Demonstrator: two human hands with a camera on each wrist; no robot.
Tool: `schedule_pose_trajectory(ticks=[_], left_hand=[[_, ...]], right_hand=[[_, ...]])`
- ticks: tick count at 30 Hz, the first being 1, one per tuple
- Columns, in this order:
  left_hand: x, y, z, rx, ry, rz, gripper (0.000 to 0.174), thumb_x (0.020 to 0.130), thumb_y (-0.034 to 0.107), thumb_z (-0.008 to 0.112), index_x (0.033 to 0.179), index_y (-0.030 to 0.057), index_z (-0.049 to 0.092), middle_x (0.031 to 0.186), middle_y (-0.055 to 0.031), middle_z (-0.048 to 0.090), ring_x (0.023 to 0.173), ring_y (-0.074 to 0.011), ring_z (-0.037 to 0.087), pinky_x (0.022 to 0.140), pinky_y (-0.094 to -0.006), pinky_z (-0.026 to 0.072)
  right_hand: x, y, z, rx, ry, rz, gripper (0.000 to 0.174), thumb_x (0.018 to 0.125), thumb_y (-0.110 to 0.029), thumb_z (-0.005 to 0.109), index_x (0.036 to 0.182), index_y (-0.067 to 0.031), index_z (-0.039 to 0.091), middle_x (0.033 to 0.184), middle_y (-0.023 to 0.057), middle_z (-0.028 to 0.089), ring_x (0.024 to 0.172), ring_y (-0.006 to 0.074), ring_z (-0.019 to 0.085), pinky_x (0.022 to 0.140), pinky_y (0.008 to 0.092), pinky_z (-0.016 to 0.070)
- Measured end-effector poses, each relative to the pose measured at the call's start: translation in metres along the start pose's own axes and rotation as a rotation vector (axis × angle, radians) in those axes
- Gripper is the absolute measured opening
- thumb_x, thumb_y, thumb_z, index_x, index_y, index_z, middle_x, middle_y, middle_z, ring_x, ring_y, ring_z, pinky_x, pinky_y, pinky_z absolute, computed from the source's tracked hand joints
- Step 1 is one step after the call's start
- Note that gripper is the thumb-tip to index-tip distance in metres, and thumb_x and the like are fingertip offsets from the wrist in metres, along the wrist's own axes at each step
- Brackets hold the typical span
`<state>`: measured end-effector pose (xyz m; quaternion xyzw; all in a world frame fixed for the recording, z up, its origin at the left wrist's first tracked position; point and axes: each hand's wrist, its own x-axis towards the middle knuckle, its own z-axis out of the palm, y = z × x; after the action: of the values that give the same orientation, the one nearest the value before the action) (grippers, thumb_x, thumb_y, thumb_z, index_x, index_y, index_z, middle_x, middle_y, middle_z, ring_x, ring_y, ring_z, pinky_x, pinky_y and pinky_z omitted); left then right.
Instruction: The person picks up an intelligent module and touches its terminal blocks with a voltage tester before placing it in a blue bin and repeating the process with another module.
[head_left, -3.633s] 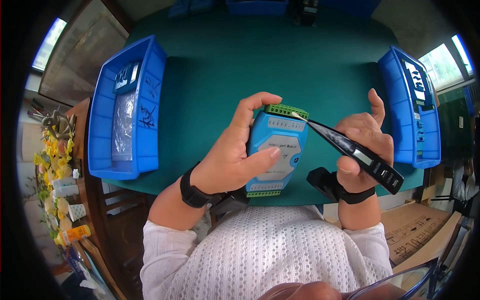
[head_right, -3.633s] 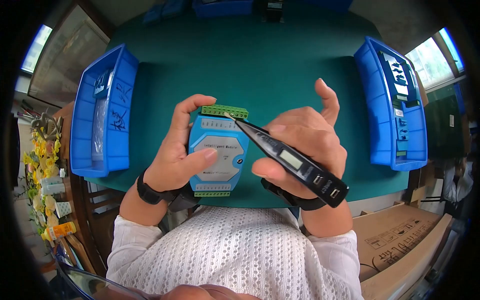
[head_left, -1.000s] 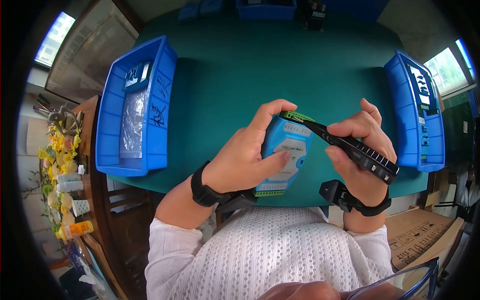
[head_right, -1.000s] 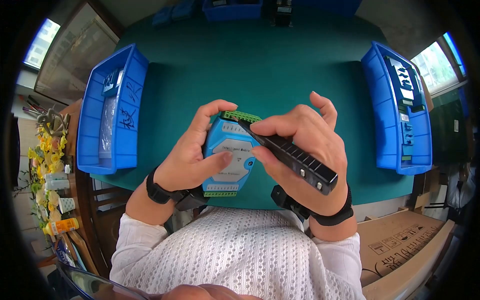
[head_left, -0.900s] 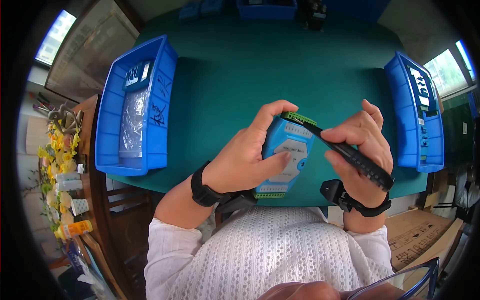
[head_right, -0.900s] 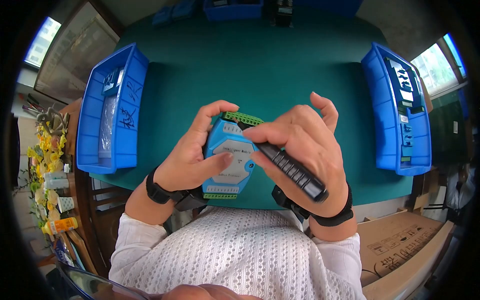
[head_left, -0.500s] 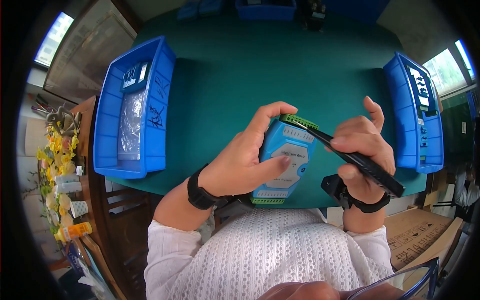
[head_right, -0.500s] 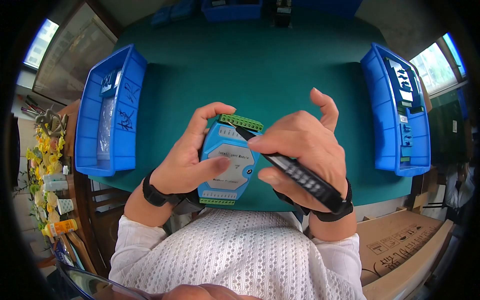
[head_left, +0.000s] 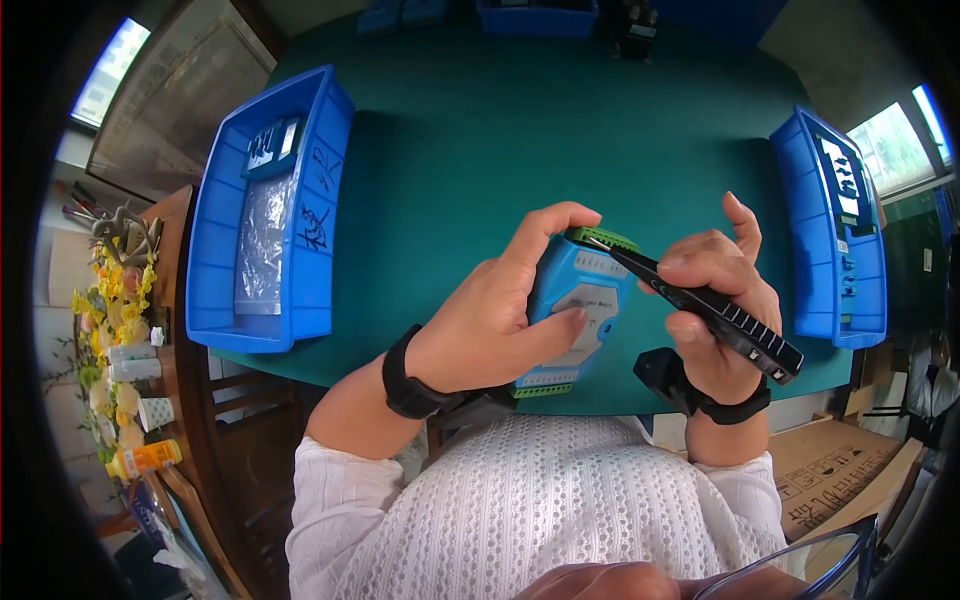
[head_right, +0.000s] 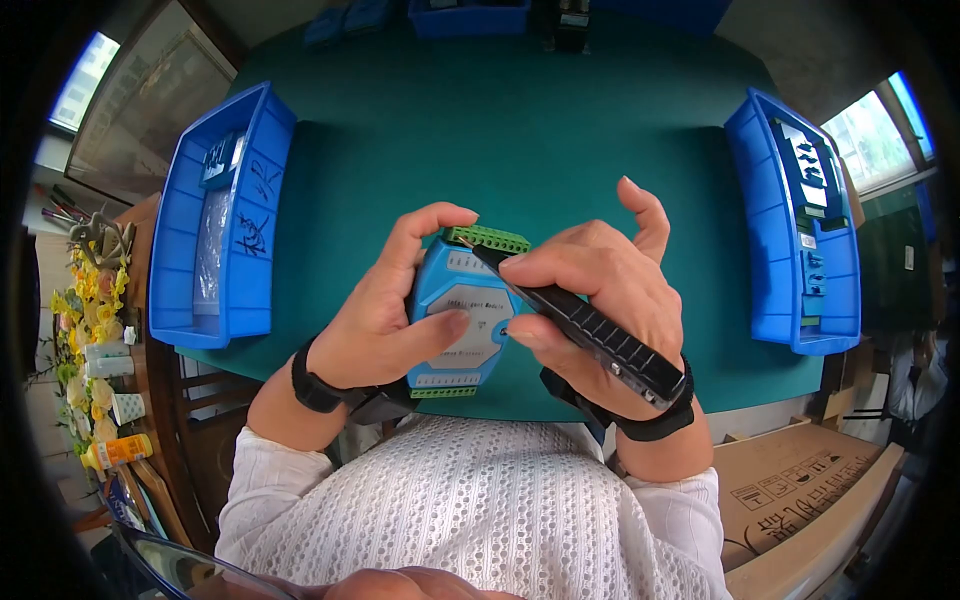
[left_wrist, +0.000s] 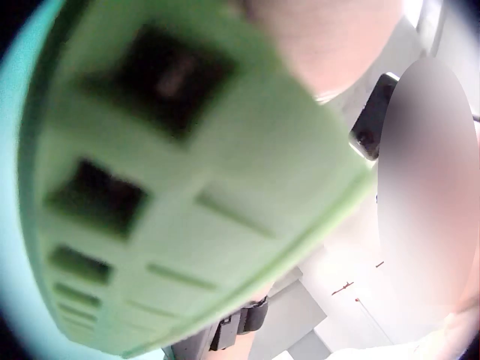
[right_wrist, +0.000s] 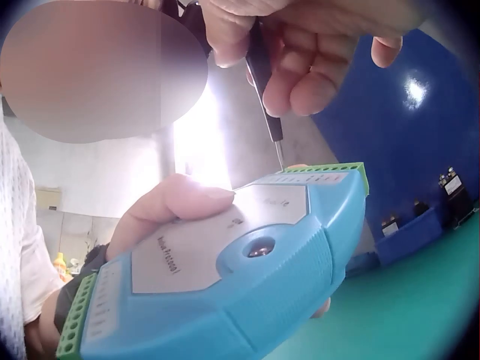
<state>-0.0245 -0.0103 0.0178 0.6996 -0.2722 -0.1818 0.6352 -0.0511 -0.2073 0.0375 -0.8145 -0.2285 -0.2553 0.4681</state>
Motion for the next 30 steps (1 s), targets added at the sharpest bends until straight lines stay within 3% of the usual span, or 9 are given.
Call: schedule_pose_trajectory(ticks=[8,11,22,25,26,28,30], left_hand=[[-0.003,0.002,0.001,0.24,0.062,0.109,0.06,0.075,0.01,0.06,0.127,0.0098,0.03,0.11,-0.0159,0.053,0.092,-0.0338,0.059,0.079,-0.0357,0.0469],[-0.005,0.008,0.001,0.218,0.054,0.044,0.062,0.074,0.003,0.06,0.129,0.0085,0.03,0.11,-0.0121,0.052,0.098,-0.0209,0.054,0.088,-0.031,0.0413],[-0.004,0.005,0.001,0.249,0.092,0.123,0.063,0.074,0.006,0.061,0.129,0.0066,0.03,0.11,-0.0122,0.052,0.103,-0.0208,0.052,0.089,-0.032,0.0409],[0.0,-0.002,0.0,0.198,0.12,0.117,0.061,0.075,0.009,0.06,0.128,0.006,0.03,0.11,-0.0158,0.053,0.097,-0.0267,0.057,0.085,-0.0336,0.0443],[0.001,-0.005,0.0,0.185,0.132,0.114,0.06,0.075,0.011,0.059,0.128,0.0058,0.03,0.111,-0.0176,0.053,0.093,-0.0298,0.06,0.083,-0.0344,0.0461],[0.003,-0.008,-0.002,-0.008,0.178,-0.005,0.059,0.076,0.013,0.061,0.127,0.0028,0.032,0.11,-0.0168,0.053,0.094,-0.0269,0.059,0.083,-0.0342,0.0462],[0.007,-0.013,-0.007,-0.245,0.202,-0.112,0.059,0.077,0.015,0.061,0.127,0.0009,0.033,0.11,-0.016,0.054,0.097,-0.0247,0.058,0.085,-0.0346,0.0465]], right_hand=[[-0.003,0.005,0.008,0.034,0.056,-0.137,0.037,0.068,-0.037,0.076,0.085,-0.0104,0.058,0.067,0.002,0.062,0.065,0.0156,0.062,0.1,0.0446,0.0271],[-0.004,0.008,0.01,0.061,0.08,-0.183,0.039,0.066,-0.034,0.078,0.088,-0.0098,0.056,0.066,0.0021,0.062,0.064,0.0156,0.062,0.097,0.0438,0.0305],[0.0,0.001,0.01,-0.056,0.075,-0.276,0.044,0.065,-0.038,0.078,0.09,-0.0104,0.055,0.066,0.0,0.06,0.062,0.0156,0.061,0.093,0.0421,0.0357],[-0.004,0.015,0.011,0.167,0.177,-0.25,0.042,0.067,-0.038,0.077,0.09,-0.0102,0.055,0.068,0.002,0.061,0.061,0.0162,0.061,0.095,0.0428,0.0343],[-0.002,0.015,0.008,0.205,0.208,-0.23,0.041,0.074,-0.042,0.07,0.09,-0.0073,0.054,0.07,0.0045,0.062,0.062,0.0158,0.061,0.097,0.0438,0.0327],[-0.002,0.02,0.006,0.384,0.348,-0.141,0.044,0.081,-0.046,0.061,0.089,-0.0032,0.053,0.072,0.0068,0.062,0.065,0.0149,0.061,0.098,0.0453,0.0323],[-0.004,0.025,0.004,0.526,0.465,0.08,0.039,0.091,-0.038,0.049,0.095,0.0011,0.053,0.076,0.011,0.061,0.068,0.0182,0.062,0.081,0.0346,0.0473]])
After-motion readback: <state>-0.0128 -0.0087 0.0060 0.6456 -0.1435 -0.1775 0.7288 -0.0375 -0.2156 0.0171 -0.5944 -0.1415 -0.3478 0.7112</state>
